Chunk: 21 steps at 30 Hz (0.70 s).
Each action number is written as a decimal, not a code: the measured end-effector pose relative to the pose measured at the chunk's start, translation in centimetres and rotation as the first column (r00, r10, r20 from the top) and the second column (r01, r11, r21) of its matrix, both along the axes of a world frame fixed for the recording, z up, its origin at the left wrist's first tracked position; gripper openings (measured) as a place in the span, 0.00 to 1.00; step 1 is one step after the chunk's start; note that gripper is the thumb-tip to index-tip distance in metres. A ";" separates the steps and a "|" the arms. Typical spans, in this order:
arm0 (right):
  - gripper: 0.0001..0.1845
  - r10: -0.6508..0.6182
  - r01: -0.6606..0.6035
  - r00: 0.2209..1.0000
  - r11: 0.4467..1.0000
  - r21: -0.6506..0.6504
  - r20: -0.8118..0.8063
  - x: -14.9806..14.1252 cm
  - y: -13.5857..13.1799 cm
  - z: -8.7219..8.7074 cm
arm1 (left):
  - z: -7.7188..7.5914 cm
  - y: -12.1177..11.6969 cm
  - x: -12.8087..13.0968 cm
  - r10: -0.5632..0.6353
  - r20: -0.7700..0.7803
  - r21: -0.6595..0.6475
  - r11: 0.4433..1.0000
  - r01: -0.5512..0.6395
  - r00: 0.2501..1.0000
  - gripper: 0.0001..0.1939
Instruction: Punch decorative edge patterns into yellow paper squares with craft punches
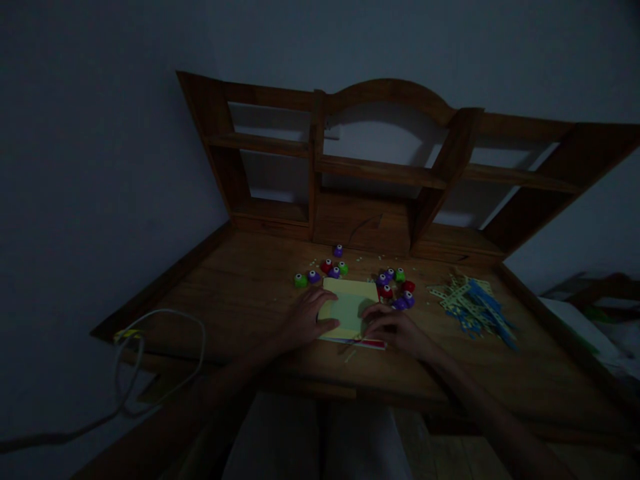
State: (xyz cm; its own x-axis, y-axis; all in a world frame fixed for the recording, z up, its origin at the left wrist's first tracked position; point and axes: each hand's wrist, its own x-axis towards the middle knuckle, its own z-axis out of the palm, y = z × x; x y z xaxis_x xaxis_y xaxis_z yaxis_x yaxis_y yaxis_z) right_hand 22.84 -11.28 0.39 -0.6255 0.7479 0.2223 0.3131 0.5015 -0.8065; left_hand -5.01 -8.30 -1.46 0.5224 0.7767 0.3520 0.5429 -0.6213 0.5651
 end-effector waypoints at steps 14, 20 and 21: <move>0.08 -0.258 0.249 0.966 0.952 -0.179 -0.029 3.0 -3.9 1.5 | 0.0 -0.1 -0.2 -0.006 0.001 0.011 1.000 0.006 1.000 0.24; 0.13 -0.613 0.558 0.790 0.731 -0.393 -0.018 8.0 -7.8 1.6 | -0.3 0.2 -0.4 -0.002 -0.031 0.023 1.000 0.003 1.000 0.25; 0.14 -0.695 0.631 0.719 0.668 -0.396 -0.027 9.0 -8.1 1.5 | -0.3 0.2 -0.5 -0.001 -0.040 0.032 0.999 0.003 0.999 0.25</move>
State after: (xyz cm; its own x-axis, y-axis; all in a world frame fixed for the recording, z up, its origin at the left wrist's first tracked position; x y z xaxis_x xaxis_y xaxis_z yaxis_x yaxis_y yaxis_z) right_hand 31.87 -19.40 1.88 0.0874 0.9933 -0.0751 0.3052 -0.0985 -0.9472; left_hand -5.46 -8.10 -1.78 0.5381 0.7642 0.3557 0.5632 -0.6399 0.5228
